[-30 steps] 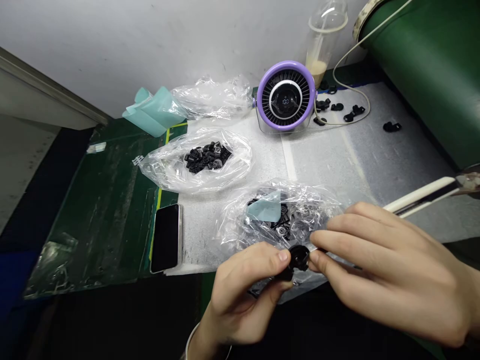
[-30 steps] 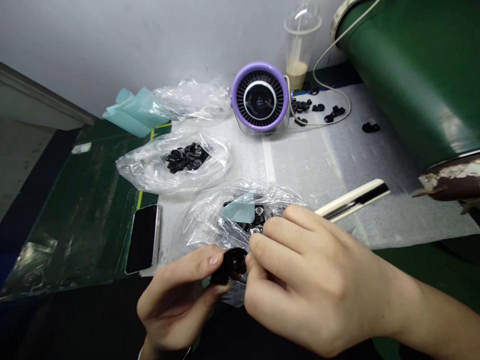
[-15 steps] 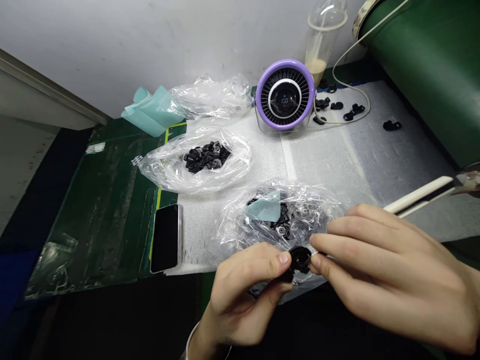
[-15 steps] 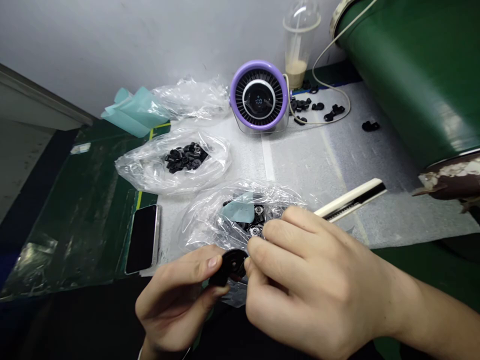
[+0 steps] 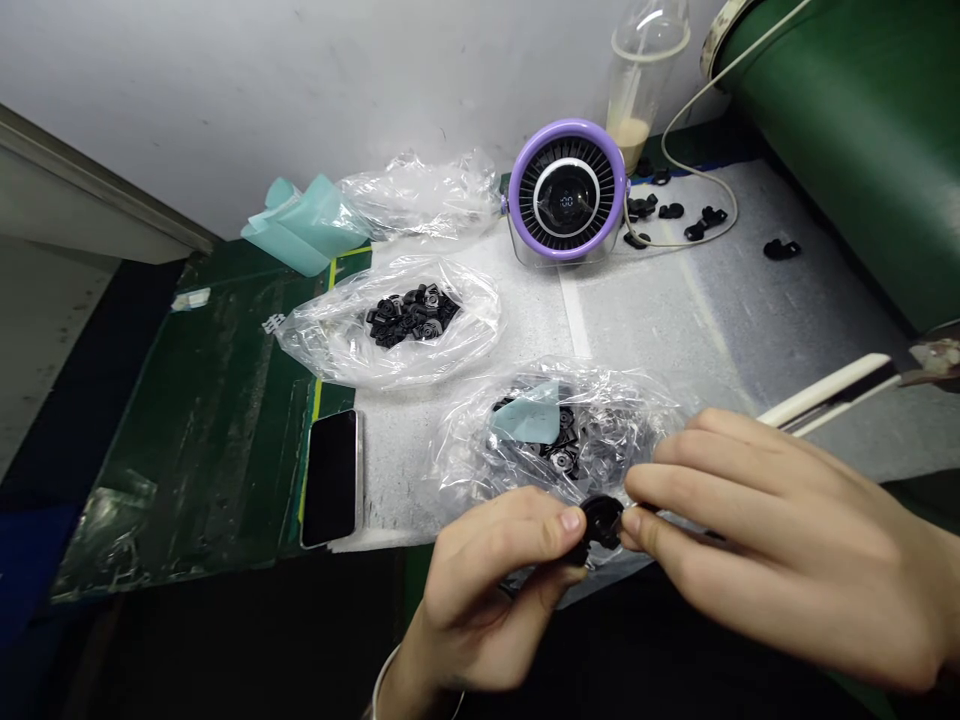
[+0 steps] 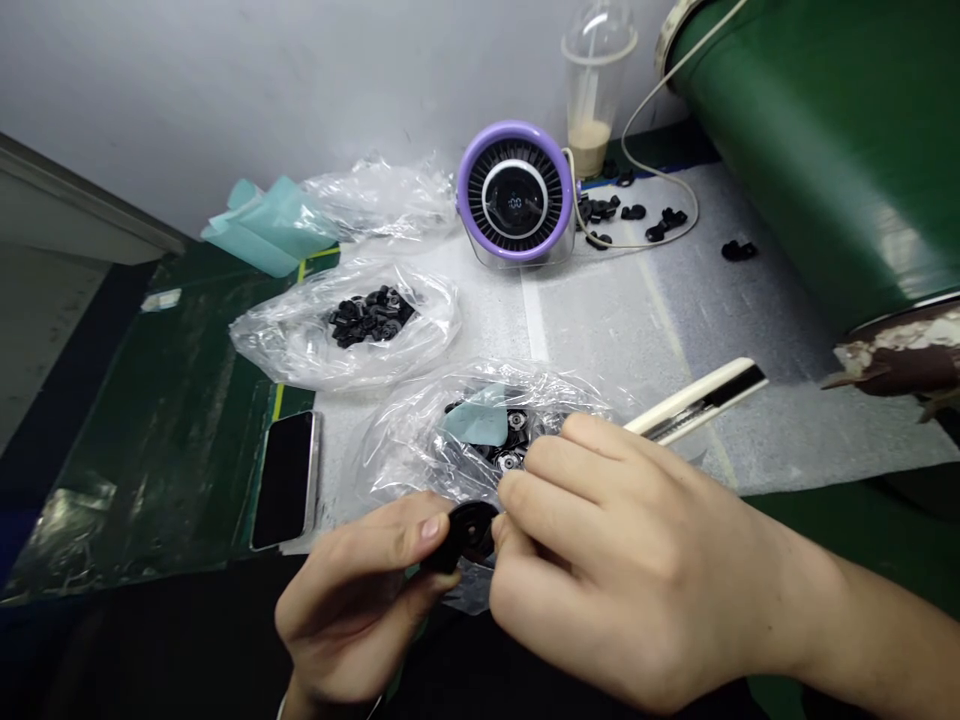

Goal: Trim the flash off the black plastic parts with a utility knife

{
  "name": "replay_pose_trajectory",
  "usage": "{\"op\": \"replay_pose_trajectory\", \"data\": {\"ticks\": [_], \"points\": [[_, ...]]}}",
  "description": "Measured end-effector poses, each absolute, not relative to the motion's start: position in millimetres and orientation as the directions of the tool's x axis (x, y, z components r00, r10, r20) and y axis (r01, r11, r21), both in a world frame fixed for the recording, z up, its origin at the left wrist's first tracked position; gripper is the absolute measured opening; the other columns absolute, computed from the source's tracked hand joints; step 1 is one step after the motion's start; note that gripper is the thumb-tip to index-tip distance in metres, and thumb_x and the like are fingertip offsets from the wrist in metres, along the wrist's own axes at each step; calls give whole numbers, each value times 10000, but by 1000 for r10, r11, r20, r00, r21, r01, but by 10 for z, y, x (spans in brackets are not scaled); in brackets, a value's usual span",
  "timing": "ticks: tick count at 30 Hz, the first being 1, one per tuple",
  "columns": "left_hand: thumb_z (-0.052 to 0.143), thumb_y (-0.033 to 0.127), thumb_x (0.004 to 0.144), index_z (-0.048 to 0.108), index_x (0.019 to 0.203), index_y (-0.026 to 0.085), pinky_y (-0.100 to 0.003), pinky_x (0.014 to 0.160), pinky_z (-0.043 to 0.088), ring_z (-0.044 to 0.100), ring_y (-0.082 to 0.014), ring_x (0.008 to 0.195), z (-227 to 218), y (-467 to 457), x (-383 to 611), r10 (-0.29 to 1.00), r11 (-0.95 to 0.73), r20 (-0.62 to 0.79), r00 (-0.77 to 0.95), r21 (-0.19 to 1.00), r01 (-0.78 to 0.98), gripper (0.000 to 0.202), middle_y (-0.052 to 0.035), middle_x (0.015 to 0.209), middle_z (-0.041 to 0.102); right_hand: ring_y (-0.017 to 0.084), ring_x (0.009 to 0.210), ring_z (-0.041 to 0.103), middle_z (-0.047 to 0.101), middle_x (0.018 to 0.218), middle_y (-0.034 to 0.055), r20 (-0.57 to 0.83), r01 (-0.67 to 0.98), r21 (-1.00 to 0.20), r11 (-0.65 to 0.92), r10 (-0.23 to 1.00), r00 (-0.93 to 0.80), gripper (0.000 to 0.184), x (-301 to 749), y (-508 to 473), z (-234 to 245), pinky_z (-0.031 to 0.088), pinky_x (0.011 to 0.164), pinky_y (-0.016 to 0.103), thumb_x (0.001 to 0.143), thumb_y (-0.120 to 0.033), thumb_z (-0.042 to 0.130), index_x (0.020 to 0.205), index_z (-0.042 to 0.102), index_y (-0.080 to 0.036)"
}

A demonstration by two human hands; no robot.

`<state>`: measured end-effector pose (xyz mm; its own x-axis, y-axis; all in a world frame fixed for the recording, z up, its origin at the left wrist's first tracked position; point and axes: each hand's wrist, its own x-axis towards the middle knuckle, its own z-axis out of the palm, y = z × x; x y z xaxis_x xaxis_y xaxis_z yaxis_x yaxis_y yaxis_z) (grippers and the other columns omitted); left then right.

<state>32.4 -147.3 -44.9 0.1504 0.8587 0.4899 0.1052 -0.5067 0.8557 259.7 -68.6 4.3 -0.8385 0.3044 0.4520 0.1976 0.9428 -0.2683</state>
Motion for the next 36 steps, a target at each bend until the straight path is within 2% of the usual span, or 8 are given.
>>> {"op": "replay_pose_trajectory", "data": {"ticks": [10,17,20,23,25,27,31,36], "points": [[705,28,929,671,1313,150,-273,717,633,721,-158,780,-464,-1450,319,844,-527,507,176,844,96,405,-60,913,741,170,739,565,636,795,-10,291,265,-555,789,482,-826,229,2648,-657,5,427,661,346,1035,-190,579,826,650,-251],[737,68,917,688,1336,178,-280,740,660,754,-172,807,-459,-1492,299,843,-537,519,141,829,159,436,-58,952,781,185,809,571,696,937,37,391,239,-502,831,465,-794,154,2665,-653,-26,462,715,366,1045,-139,545,966,654,-213],[760,72,900,698,1334,189,-283,737,683,774,-179,842,-512,-1337,80,818,-539,575,-38,787,300,454,-78,1109,785,202,920,620,697,1020,75,438,227,-540,810,501,-746,112,2720,-621,-72,514,802,372,1005,-95,619,1096,625,-159],[747,177,952,656,1335,235,-281,666,676,744,-152,761,-592,-1004,-304,796,-404,533,-286,821,403,398,-30,976,742,215,1019,681,715,1070,84,429,298,-548,781,569,-701,232,2795,-577,-140,549,897,359,984,-35,598,1183,608,-153],[746,272,963,380,1573,295,-274,598,653,724,-145,731,-641,-800,-523,855,-182,368,-365,872,454,712,-34,1048,711,207,1031,694,722,1086,80,423,350,-545,762,610,-670,282,2839,-566,-191,551,906,340,983,-15,570,1223,607,-159],[770,257,925,357,1594,260,-261,568,596,685,-143,750,-664,-700,-591,837,-51,375,-398,778,627,787,-77,1143,674,193,1028,689,720,1086,79,412,372,-559,741,638,-651,287,2863,-575,-230,547,896,321,984,-8,569,1226,615,-154],[680,180,973,745,1113,205,-290,742,539,643,-164,891,-557,-861,-211,784,-202,584,-209,559,804,156,-49,1017,668,157,1037,659,712,1083,86,414,335,-596,730,637,-650,279,2831,-621,-247,530,906,285,983,27,557,1219,623,-109],[601,200,1039,725,1160,192,-249,796,531,635,-140,937,-303,-1161,378,940,-336,324,104,832,441,174,-32,1012,641,155,1108,613,703,1132,101,428,254,-619,743,591,-684,321,2731,-675,-199,516,964,296,964,81,529,1235,616,-68]]}}
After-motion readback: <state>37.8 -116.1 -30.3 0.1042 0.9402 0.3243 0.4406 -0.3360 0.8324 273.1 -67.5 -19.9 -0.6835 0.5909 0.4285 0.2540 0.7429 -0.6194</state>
